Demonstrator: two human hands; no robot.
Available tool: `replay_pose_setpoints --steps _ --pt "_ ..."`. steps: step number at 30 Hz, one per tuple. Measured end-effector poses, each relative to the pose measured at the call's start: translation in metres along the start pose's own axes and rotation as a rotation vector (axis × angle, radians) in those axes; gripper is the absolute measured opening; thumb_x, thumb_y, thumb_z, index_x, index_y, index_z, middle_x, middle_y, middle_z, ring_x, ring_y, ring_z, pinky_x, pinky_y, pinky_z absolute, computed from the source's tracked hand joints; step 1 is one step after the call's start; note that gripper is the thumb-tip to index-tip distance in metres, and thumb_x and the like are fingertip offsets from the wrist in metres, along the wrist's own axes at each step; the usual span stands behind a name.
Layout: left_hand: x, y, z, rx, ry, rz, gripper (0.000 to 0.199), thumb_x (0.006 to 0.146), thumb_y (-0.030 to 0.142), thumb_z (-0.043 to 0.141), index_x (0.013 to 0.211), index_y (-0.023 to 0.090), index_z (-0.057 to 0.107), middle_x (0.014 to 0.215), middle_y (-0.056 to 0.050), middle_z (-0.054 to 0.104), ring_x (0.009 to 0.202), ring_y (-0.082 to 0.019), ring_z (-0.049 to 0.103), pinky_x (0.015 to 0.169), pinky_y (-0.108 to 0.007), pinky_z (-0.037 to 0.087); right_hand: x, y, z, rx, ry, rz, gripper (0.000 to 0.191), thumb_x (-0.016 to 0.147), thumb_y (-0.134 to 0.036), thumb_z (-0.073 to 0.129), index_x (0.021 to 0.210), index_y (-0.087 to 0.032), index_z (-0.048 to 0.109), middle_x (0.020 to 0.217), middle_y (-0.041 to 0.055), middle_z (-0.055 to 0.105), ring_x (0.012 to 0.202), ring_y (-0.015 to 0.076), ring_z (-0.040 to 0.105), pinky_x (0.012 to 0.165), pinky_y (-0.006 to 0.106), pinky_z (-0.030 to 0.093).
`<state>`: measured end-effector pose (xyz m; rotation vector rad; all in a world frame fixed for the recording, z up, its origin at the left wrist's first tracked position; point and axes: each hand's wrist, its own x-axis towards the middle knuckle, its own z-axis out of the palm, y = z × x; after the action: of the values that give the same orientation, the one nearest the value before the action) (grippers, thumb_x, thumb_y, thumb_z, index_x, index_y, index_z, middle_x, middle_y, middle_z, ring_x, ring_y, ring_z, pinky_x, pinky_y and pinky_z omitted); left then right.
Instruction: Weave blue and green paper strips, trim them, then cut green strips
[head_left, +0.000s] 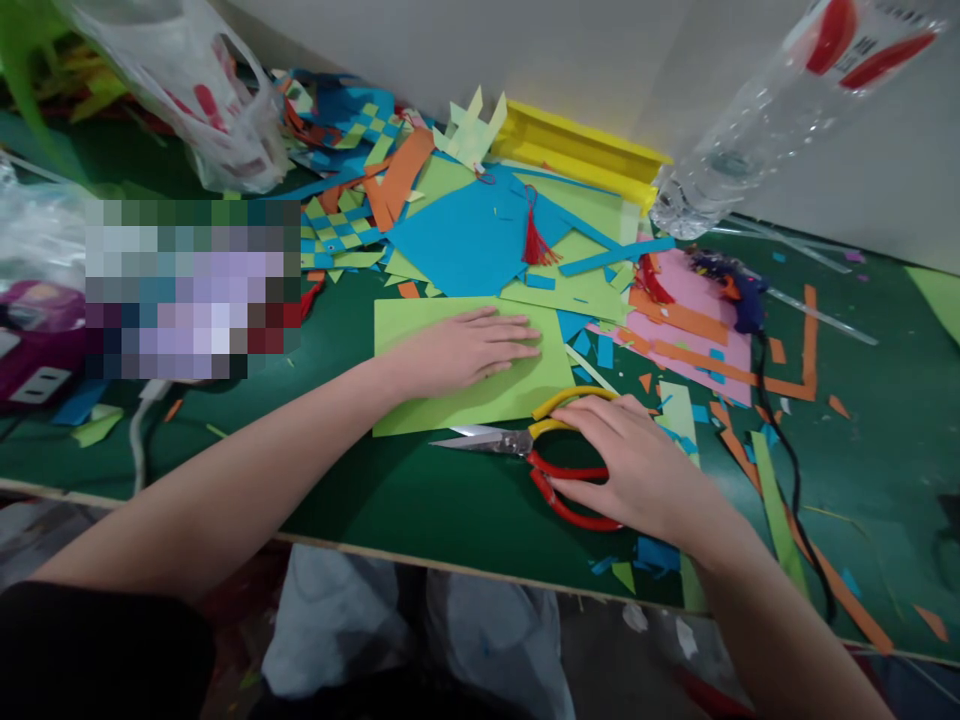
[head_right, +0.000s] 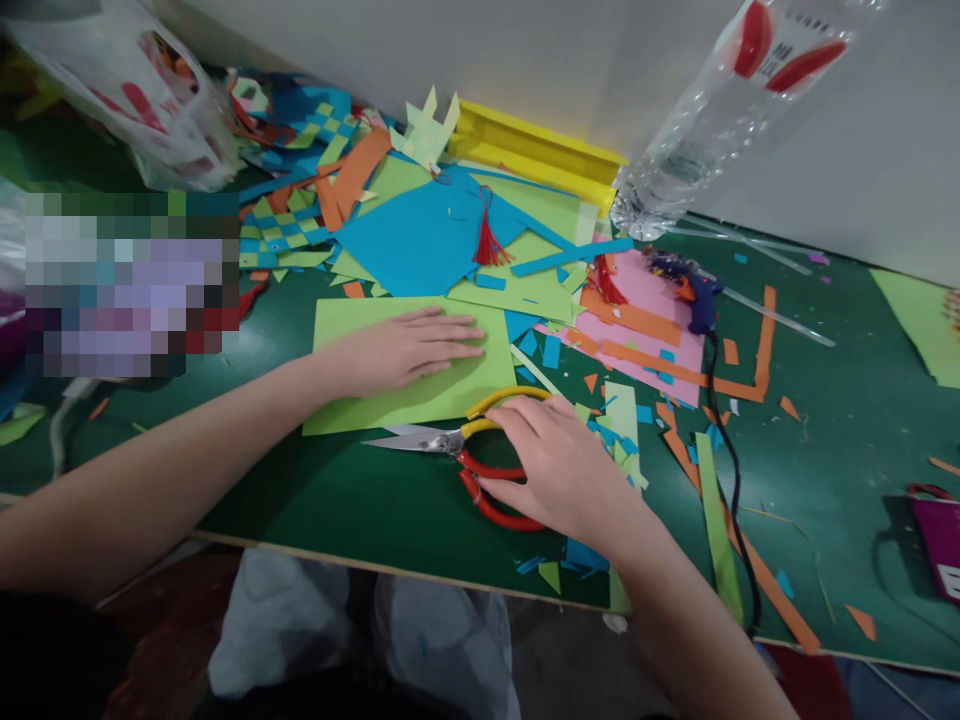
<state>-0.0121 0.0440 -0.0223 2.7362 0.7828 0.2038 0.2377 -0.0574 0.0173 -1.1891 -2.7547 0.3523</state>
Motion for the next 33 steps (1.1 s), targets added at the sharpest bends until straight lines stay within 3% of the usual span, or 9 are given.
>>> replay_pose_setpoints --steps 4,11,18,33 --pt "-0.001 -0.001 0.0 -0.002 0.013 0.01 0.045 0.104 0.031 0.028 0.146 0.026 0.044 0.155 0.001 0.04 0.147 -0.015 0.027 0.122 -0.037 0.012 0.004 -0.009 0.004 0.0 0.04 -0.011 0.043 0.088 -0.044 0.06 0.12 -0.015 0.055 0.112 0.0136 0.067 0.105 0.0295 0.063 0.091 0.045 0.048" --pt "0.0 0.001 -0.003 0.021 -0.029 -0.009 0.045 0.104 0.03 0.027 0.145 0.026 0.044 0.155 0.003 0.039 0.147 -0.014 0.025 0.122 -0.034 0.01 0.01 -0.013 0.005 0.031 0.003 -0.057 0.043 0.088 -0.043 0.061 0.122 -0.017 0.055 0.113 0.0131 0.067 0.104 0.0294 0.063 0.089 0.045 0.048" --pt "0.001 0.004 -0.005 0.03 -0.049 -0.025 0.045 0.104 0.028 0.029 0.145 0.023 0.044 0.156 0.002 0.037 0.148 -0.014 0.023 0.122 -0.034 0.01 0.022 -0.026 0.009 -0.008 0.007 -0.082 0.045 0.087 -0.043 0.062 0.115 -0.009 0.058 0.108 0.016 0.068 0.099 0.0298 0.063 0.085 0.045 0.051" --pt "-0.001 -0.001 0.002 0.068 -0.001 0.01 0.045 0.104 0.028 0.027 0.146 0.023 0.043 0.157 0.004 0.036 0.148 -0.013 0.024 0.121 -0.032 0.009 0.039 -0.038 0.01 -0.027 -0.03 -0.137 0.047 0.088 -0.043 0.061 0.116 -0.006 0.06 0.107 0.016 0.068 0.1 0.0299 0.064 0.086 0.045 0.052"
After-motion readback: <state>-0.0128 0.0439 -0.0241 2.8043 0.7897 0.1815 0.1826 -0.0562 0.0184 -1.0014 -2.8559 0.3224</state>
